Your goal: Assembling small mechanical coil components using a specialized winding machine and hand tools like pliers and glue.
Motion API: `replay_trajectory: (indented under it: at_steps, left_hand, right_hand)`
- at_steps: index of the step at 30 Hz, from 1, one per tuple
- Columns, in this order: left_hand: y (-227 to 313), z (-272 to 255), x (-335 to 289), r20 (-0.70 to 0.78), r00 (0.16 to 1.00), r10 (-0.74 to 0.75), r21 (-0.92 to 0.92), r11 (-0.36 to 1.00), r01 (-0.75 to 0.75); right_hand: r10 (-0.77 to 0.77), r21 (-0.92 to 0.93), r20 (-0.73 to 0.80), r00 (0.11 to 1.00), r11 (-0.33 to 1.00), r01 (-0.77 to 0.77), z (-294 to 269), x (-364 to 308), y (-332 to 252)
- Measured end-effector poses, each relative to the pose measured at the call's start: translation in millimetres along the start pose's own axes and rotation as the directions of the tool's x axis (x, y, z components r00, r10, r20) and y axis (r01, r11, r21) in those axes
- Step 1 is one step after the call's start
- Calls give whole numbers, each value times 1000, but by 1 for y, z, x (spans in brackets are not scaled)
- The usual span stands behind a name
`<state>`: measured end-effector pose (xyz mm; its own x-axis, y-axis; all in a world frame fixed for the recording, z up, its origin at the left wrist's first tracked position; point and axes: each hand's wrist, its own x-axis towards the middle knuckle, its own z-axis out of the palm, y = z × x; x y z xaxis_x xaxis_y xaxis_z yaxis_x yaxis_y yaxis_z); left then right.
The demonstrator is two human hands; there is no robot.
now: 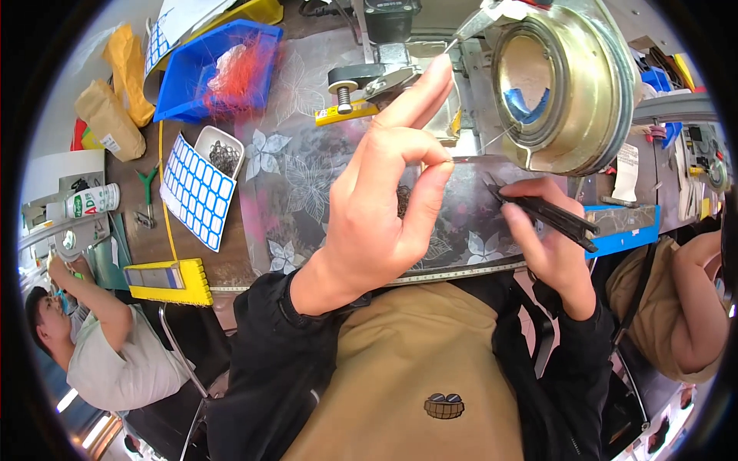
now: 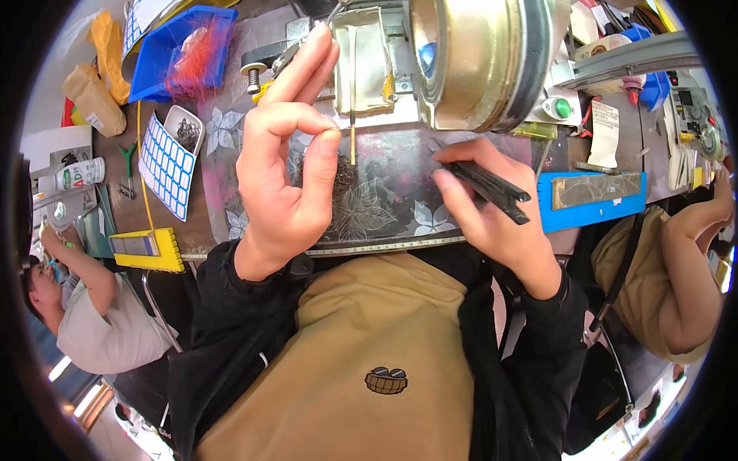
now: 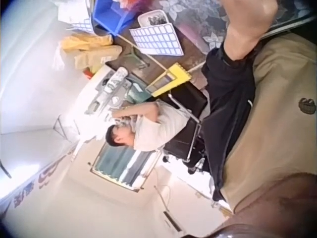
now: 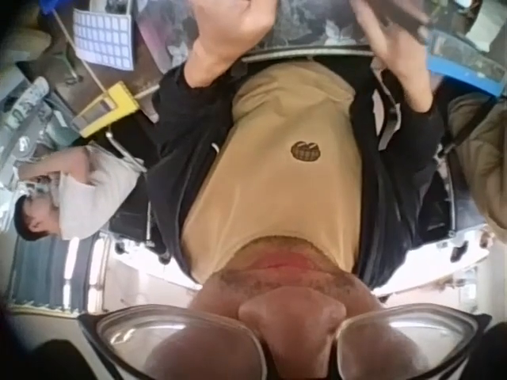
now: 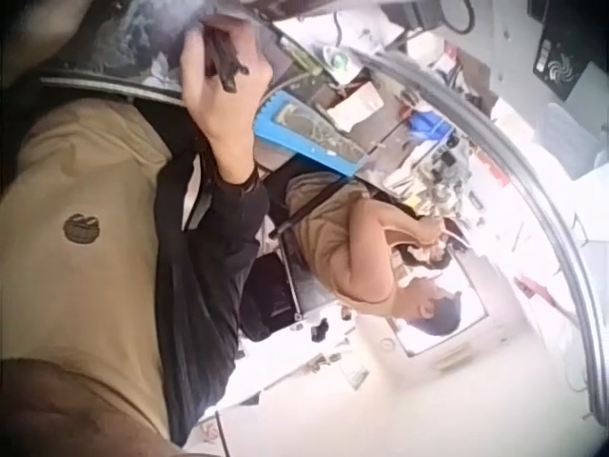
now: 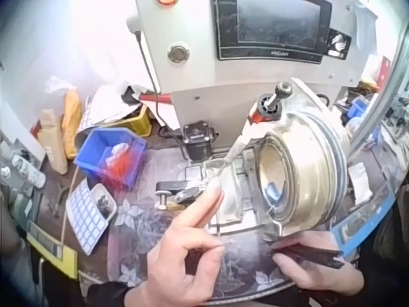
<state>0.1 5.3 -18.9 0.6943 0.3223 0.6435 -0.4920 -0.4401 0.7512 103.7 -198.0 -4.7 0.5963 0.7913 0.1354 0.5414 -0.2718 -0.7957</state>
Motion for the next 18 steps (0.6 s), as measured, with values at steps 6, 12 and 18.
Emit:
replay_trajectory:
  at_steps: [6,12,18]
  left_hand:
    - [-2,-3,1,82,996,19,-19,1000,-17]
    - [-4,-4,-1,73,997,20,-7,1000,-19]
    - [-5,-1,2,72,996,47,-28,999,-45]
  right_hand:
    - [137,34,-11,990,990,-137,10,-4,15]
    - [-104,199,-5,995,974,103,4,0,-16]
    - [-399,289,-74,914,868,403,-9,19,-53]
